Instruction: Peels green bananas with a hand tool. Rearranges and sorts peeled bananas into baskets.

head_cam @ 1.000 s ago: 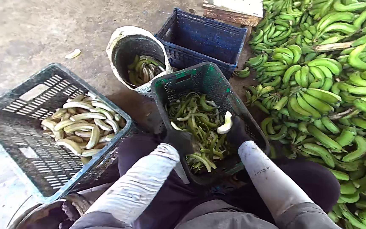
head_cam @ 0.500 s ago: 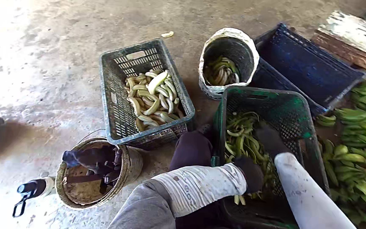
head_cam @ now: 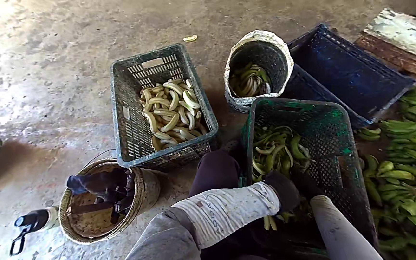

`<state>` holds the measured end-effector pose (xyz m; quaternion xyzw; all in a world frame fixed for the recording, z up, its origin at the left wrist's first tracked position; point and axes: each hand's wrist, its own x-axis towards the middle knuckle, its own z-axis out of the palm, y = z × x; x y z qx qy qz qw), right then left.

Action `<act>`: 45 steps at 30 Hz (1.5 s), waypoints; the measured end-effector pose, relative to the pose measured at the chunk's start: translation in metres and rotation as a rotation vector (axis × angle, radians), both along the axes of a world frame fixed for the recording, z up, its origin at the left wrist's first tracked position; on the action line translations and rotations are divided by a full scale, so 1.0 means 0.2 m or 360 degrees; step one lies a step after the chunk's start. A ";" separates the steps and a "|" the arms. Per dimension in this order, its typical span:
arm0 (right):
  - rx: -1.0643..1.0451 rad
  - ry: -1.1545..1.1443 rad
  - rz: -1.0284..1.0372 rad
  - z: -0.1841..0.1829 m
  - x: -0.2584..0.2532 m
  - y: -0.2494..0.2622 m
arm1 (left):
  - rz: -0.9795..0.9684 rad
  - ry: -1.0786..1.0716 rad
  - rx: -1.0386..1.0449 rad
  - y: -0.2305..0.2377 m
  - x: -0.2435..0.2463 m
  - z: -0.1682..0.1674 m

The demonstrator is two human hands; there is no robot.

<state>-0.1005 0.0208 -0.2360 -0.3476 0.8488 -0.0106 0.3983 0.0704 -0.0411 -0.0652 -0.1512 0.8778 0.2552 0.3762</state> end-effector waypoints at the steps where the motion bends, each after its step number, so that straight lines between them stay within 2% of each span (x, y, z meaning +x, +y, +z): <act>1: -0.0130 -0.0163 -0.0148 0.04 0.00 0.01 | 0.0064 0.0009 0.0016 -0.01 0.00 0.00; 3: -0.0337 -0.0435 -0.0350 0.17 -0.01 0.04 | 0.0117 0.0036 0.0011 -0.02 0.01 -0.03; 6: -0.0939 -0.0708 -0.0601 0.40 -0.05 0.19 | 0.0122 0.0016 -0.0049 -0.03 0.01 -0.08; 9: -0.1411 -0.0933 -0.0721 0.71 -0.04 0.35 | 0.0198 0.0044 -0.0157 -0.04 0.00 -0.16; 11: -0.1645 -0.1083 -0.0759 0.88 -0.01 0.38 | 0.0217 0.0068 -0.0170 -0.06 0.01 -0.15; 13: -0.1731 -0.0904 -0.0765 0.94 0.00 0.33 | 0.0209 0.0085 -0.0160 -0.06 0.02 -0.14; 16: -0.1565 -0.0401 -0.0565 0.91 0.04 0.29 | 0.0284 0.0141 -0.0113 -0.03 0.06 -0.16; 18: -0.1556 -0.0324 -0.0489 0.87 0.02 0.27 | 0.0372 0.0262 -0.0010 -0.01 0.11 -0.17; 21: -0.1664 -0.0382 -0.0576 0.85 0.01 0.30 | 0.0666 0.0599 0.0404 0.04 0.18 -0.14; 24: -0.1865 -0.0366 -0.0636 0.85 -0.01 0.33 | 0.1071 0.1292 0.0965 0.10 0.18 -0.15; 27: -0.2048 -0.0431 -0.0709 0.89 0.02 0.35 | 0.1391 0.1982 0.1601 0.17 0.08 -0.03; 29: -0.2153 -0.0455 -0.0719 0.92 0.03 0.36 | 0.1373 0.2281 0.1704 0.19 0.03 0.07; 31: -0.2255 -0.0598 -0.0864 0.97 0.04 0.35 | 0.1405 0.2300 0.1741 0.23 -0.02 0.06; 32: -0.2317 -0.0730 -0.0989 0.99 0.05 0.35 | 0.1472 0.2119 0.1728 0.24 -0.04 -0.02; 34: -0.2434 -0.0996 -0.1204 1.01 0.03 0.34 | 0.1567 0.1444 0.1552 0.26 -0.03 -0.23; 35: -0.2454 -0.1088 -0.1214 1.01 -0.01 0.34 | 0.1611 0.1149 0.1498 0.27 -0.03 -0.29; 36: -0.2443 -0.1118 -0.1212 1.01 -0.06 0.34 | 0.1638 0.1002 0.1487 0.28 -0.03 -0.32; 37: -0.2404 -0.1129 -0.1241 1.01 -0.09 0.35 | 0.1611 0.0985 0.1486 0.28 -0.02 -0.31; 39: -0.2335 -0.1274 -0.1366 0.96 -0.14 0.39 | 0.1399 0.1222 0.1359 0.24 -0.01 -0.21; 42: -0.2139 -0.1245 -0.1378 0.91 -0.17 0.45 | 0.0820 0.1622 0.0800 0.12 -0.04 -0.04; 45: -0.2063 -0.1231 -0.1376 0.85 -0.17 0.46 | 0.0292 0.1674 0.0210 0.08 -0.06 0.07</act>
